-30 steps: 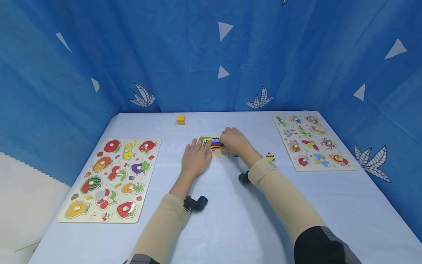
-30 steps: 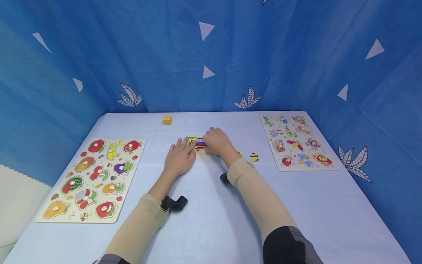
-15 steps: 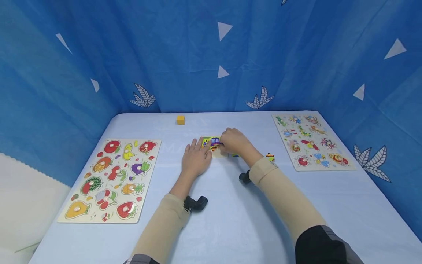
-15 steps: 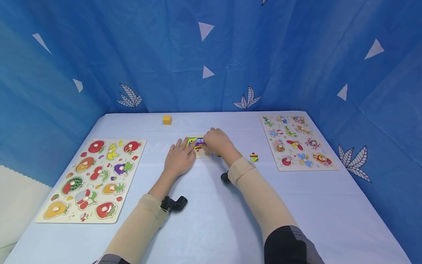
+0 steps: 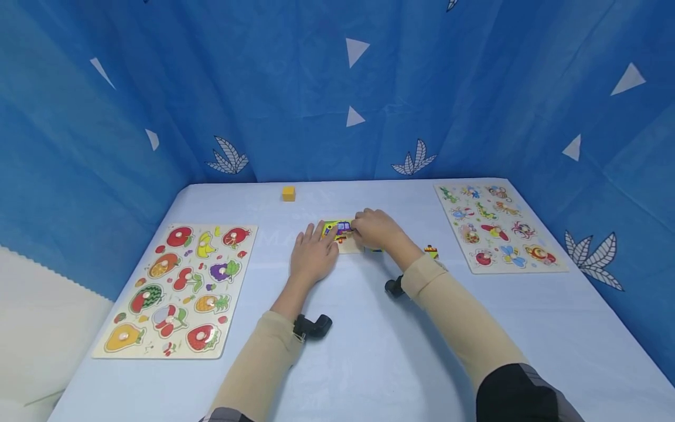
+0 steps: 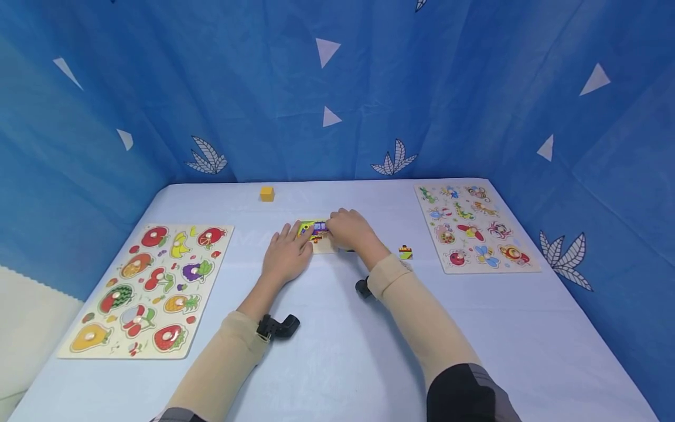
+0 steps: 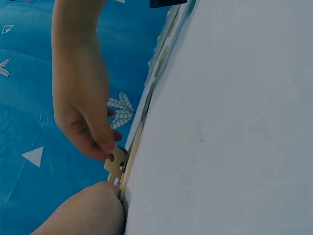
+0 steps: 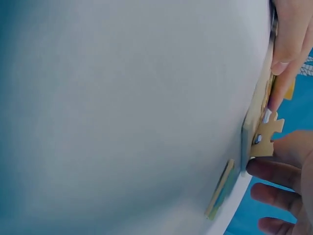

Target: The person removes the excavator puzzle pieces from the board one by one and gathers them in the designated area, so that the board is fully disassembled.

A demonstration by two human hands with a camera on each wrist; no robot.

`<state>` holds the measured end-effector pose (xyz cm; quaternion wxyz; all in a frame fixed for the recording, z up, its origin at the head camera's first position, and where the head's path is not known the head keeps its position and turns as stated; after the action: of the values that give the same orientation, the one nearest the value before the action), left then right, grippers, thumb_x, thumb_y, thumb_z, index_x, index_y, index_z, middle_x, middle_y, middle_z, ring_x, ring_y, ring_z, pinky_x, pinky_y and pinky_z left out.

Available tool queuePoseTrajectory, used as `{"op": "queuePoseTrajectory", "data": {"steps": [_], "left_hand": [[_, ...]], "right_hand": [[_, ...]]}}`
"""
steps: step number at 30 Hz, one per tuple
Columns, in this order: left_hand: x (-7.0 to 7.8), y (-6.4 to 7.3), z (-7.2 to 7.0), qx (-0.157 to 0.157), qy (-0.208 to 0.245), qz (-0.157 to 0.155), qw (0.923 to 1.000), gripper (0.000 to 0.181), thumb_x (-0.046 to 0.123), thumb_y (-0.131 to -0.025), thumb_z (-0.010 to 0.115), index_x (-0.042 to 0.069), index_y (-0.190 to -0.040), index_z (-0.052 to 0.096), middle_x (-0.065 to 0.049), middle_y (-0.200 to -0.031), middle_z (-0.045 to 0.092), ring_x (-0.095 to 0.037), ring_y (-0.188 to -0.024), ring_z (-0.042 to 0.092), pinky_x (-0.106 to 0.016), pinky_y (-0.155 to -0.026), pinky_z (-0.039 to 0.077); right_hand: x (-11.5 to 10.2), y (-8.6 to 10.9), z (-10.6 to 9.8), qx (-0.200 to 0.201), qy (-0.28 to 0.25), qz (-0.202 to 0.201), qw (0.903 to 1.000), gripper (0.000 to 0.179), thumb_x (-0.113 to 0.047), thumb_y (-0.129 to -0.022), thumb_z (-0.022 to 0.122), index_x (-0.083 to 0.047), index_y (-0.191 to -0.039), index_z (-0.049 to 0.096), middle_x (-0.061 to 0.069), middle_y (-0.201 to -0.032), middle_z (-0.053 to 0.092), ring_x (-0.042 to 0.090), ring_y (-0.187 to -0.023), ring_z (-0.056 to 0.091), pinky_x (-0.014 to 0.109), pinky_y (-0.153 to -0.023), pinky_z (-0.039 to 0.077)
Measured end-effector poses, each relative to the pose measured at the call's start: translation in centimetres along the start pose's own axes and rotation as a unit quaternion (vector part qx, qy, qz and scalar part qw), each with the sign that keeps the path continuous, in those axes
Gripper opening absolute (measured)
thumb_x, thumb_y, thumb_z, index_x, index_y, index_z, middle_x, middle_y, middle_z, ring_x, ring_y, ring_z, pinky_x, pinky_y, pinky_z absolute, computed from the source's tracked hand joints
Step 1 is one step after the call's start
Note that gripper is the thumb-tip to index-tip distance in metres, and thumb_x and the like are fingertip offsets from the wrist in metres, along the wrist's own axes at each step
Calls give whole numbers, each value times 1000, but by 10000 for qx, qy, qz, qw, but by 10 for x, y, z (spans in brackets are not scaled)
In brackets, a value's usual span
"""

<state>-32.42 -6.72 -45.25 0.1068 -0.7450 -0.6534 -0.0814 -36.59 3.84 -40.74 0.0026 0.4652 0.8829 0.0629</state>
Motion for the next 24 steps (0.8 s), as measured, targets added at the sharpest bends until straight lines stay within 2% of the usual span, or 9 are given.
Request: {"op": "queuePoseTrajectory", "data": {"steps": [4, 7, 18, 24], "left_hand": [[0, 0, 0, 63, 24, 19, 10000, 55, 45, -103, 26, 33, -156, 30, -4, -167, 18, -31, -155, 14, -52, -126, 13], [-1, -1, 1, 83, 12, 27, 10000, 55, 45, -103, 26, 32, -156, 31, -4, -167, 18, -31, -155, 14, -53, -126, 13], [-2, -1, 3, 69, 75, -17, 9999, 55, 46, -103, 25, 33, -156, 30, -3, -167, 17, -31, -155, 12, -53, -126, 11], [-2, -2, 5, 58, 90, 3, 9999, 55, 47, -103, 25, 33, -156, 30, -3, -168, 17, -31, -155, 12, -53, -126, 11]], "right_hand": [[0, 3, 0, 9, -8, -4, 10000, 24, -23, -101, 56, -14, -119, 70, 4, -121, 69, 24, -117, 61, 44, -107, 48], [1, 4, 1, 26, -34, -25, 10000, 25, -24, -102, 56, -14, -121, 69, 4, -124, 68, 23, -119, 60, 45, -108, 47], [1, 4, 1, 103, -41, -62, 9999, 27, -23, -102, 55, -13, -123, 69, 4, -123, 68, 23, -116, 59, 41, -105, 49], [2, 6, 2, 112, -137, -141, 9997, 29, -29, -102, 57, -16, -124, 69, 3, -123, 68, 22, -116, 58, 41, -104, 49]]}}
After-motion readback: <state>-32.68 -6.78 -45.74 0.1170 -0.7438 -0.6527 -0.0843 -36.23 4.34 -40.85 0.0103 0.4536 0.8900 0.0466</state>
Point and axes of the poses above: each hand's wrist, its own y-axis away from the middle knuckle, its own z-axis out of the palm, x = y × z, the point moved 10 cm from there along -y, towards the middle knuckle
